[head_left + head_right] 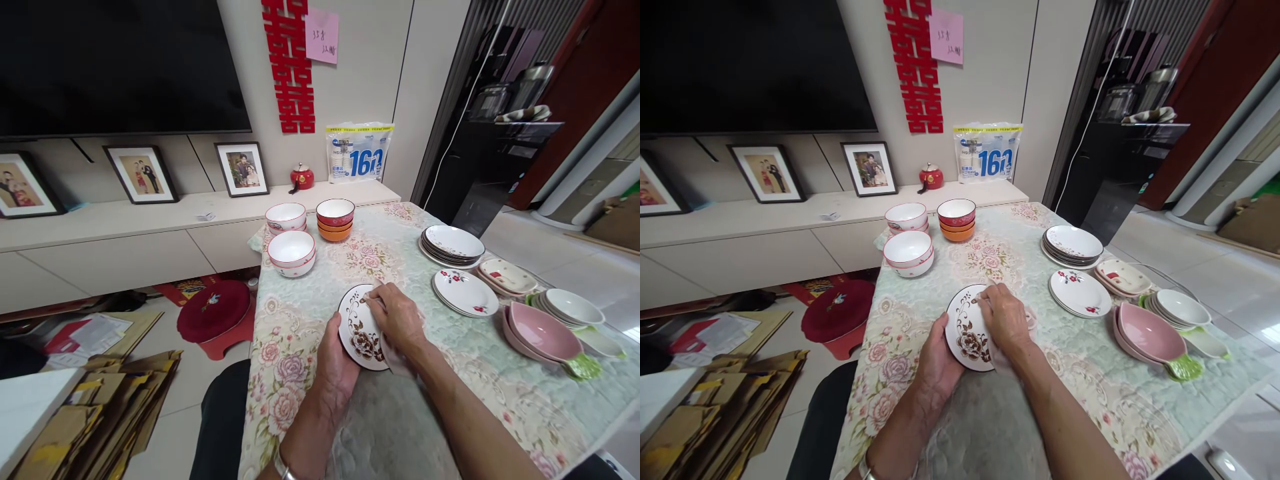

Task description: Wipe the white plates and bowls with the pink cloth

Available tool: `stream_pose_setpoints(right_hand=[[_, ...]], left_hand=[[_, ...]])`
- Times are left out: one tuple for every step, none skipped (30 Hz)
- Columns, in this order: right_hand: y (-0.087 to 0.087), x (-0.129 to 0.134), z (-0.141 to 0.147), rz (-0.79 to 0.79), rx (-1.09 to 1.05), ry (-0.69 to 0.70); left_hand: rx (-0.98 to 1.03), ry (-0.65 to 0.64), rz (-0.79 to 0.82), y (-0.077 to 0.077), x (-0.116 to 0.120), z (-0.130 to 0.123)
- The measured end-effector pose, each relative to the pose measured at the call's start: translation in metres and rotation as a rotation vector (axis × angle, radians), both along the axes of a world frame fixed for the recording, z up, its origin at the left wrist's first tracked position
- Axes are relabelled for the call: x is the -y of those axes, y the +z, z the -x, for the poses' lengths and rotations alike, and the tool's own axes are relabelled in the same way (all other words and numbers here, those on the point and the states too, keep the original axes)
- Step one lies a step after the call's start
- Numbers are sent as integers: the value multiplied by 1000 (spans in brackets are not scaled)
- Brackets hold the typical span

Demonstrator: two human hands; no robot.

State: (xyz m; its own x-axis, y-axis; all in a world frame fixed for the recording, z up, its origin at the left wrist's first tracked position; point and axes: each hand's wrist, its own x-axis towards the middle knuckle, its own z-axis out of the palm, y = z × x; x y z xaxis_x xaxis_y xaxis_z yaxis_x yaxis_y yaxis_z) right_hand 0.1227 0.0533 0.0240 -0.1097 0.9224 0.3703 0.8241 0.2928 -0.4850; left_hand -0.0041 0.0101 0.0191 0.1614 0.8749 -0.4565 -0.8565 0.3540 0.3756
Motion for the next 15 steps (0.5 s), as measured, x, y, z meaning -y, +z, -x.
stream_pose_setpoints(right_hand=[[0, 2, 3, -2, -25, 67], [0, 3, 7, 7, -41, 139], [2, 6, 10, 23, -47, 211], [3, 8, 13, 45, -41, 283], [6, 11, 16, 68, -26, 349], [8, 13, 17, 89, -7, 404], [9, 14, 18, 105, 10, 441], [10, 15, 18, 117, 18, 454], [11, 14, 17, 129, 19, 445], [11, 13, 15, 138, 18, 411], [10, 11, 12, 144, 17, 359], [8, 9, 9, 149, 22, 294], [7, 6, 6, 152, 34, 225], [5, 3, 3, 155, 52, 156], [4, 1, 0, 159, 72, 95]], left_hand=[[0, 2, 9, 0, 0, 0], [2, 1, 16, 0, 0, 1], [6, 0, 22, 0, 0, 1], [13, -4, 25, 1, 0, 2], [21, -6, 29, 1, -1, 3], [29, -4, 30, 1, -1, 4], [34, 2, 31, 1, -1, 4], [36, 12, 31, 1, -2, 4], [34, 24, 30, 1, -2, 4], [29, 36, 29, 0, -2, 3], [19, 51, 32, 0, -2, 3], [9, 66, 34, -1, -3, 3], [-4, 84, 36, -2, -3, 2], [-17, 101, 34, -3, -3, 2], [-30, 115, 27, -3, -4, 3]])
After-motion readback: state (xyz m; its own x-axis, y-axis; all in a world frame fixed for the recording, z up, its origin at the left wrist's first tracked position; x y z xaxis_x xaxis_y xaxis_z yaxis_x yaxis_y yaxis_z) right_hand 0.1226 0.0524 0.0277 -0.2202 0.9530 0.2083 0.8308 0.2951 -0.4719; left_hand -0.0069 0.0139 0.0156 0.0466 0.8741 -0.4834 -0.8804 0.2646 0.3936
